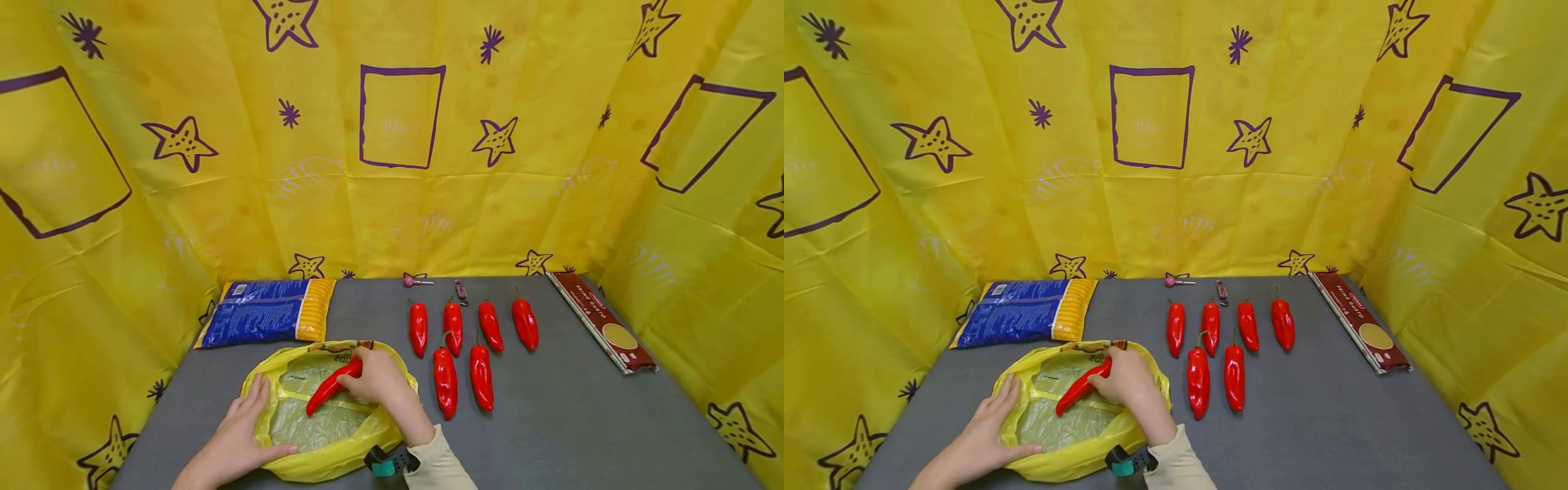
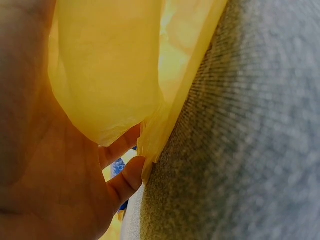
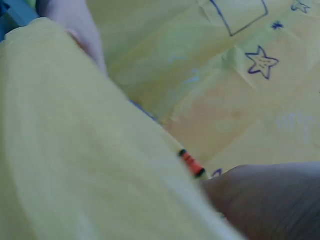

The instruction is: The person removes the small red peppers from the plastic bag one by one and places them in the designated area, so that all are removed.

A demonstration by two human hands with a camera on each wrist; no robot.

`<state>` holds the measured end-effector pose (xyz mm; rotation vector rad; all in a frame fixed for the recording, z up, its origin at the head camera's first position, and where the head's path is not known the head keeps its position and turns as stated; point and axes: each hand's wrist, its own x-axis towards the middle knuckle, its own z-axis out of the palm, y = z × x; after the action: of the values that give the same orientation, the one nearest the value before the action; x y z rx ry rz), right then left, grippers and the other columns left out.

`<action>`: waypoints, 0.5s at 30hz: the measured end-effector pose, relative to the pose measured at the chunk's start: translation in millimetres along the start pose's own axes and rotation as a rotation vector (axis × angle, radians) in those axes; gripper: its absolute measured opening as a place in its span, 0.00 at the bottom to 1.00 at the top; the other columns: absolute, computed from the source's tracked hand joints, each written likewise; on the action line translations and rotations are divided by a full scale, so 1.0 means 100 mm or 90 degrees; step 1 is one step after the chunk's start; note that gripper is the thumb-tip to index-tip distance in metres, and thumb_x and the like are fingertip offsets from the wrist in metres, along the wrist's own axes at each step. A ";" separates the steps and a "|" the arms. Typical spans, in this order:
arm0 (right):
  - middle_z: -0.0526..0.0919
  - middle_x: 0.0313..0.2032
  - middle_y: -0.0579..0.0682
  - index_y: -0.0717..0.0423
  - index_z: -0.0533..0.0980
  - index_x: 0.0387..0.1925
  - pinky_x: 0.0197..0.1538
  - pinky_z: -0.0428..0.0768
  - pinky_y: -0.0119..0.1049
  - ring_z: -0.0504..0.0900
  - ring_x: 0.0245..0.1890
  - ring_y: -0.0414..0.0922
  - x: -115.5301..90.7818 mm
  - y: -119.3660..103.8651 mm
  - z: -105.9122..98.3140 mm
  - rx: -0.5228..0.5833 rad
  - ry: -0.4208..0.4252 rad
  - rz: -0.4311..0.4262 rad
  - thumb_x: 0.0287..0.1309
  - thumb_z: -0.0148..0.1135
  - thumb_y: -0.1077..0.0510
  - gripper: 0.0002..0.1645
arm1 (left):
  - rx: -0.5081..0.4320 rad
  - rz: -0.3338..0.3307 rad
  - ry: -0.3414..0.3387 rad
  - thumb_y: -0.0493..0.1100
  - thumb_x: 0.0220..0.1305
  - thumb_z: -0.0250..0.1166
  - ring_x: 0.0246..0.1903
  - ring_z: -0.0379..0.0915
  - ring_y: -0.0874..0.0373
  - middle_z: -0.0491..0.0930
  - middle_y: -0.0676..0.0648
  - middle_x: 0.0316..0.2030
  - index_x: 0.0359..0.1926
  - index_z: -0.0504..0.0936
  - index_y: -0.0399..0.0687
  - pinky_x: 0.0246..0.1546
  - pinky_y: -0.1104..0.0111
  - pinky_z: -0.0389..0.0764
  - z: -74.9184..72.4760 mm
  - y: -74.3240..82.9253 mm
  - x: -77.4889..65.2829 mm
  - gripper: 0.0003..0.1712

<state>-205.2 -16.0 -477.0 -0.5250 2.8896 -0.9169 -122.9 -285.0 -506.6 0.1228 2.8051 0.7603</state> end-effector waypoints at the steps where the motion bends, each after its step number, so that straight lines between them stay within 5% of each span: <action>1: 0.87 0.40 0.53 0.58 0.83 0.57 0.38 0.78 0.35 0.80 0.37 0.47 0.01 -0.02 0.02 -0.003 -0.003 0.008 0.61 0.76 0.44 0.30 | -0.001 -0.002 0.001 0.74 0.50 0.78 0.72 0.53 0.25 0.36 0.25 0.82 0.83 0.43 0.30 0.63 0.23 0.64 0.00 0.00 0.00 0.82; 9: 0.84 0.58 0.61 0.55 0.82 0.62 0.52 0.83 0.49 0.82 0.55 0.59 0.06 -0.15 0.20 0.038 -0.006 0.068 0.65 0.71 0.36 0.35 | 0.005 0.004 0.008 0.74 0.49 0.78 0.72 0.54 0.26 0.38 0.25 0.82 0.83 0.45 0.29 0.63 0.24 0.65 0.00 0.00 0.00 0.81; 15: 0.83 0.50 0.58 0.54 0.83 0.59 0.41 0.80 0.39 0.80 0.44 0.50 0.08 -0.17 0.24 0.071 -0.019 0.027 0.63 0.72 0.44 0.28 | -0.008 -0.007 -0.004 0.74 0.50 0.78 0.73 0.52 0.25 0.37 0.25 0.82 0.83 0.45 0.30 0.63 0.24 0.64 0.00 -0.01 0.00 0.81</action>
<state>-203.1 -45.3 -486.9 -0.4620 2.7921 -1.0470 -122.8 -285.9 -506.9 0.1079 2.7924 0.7737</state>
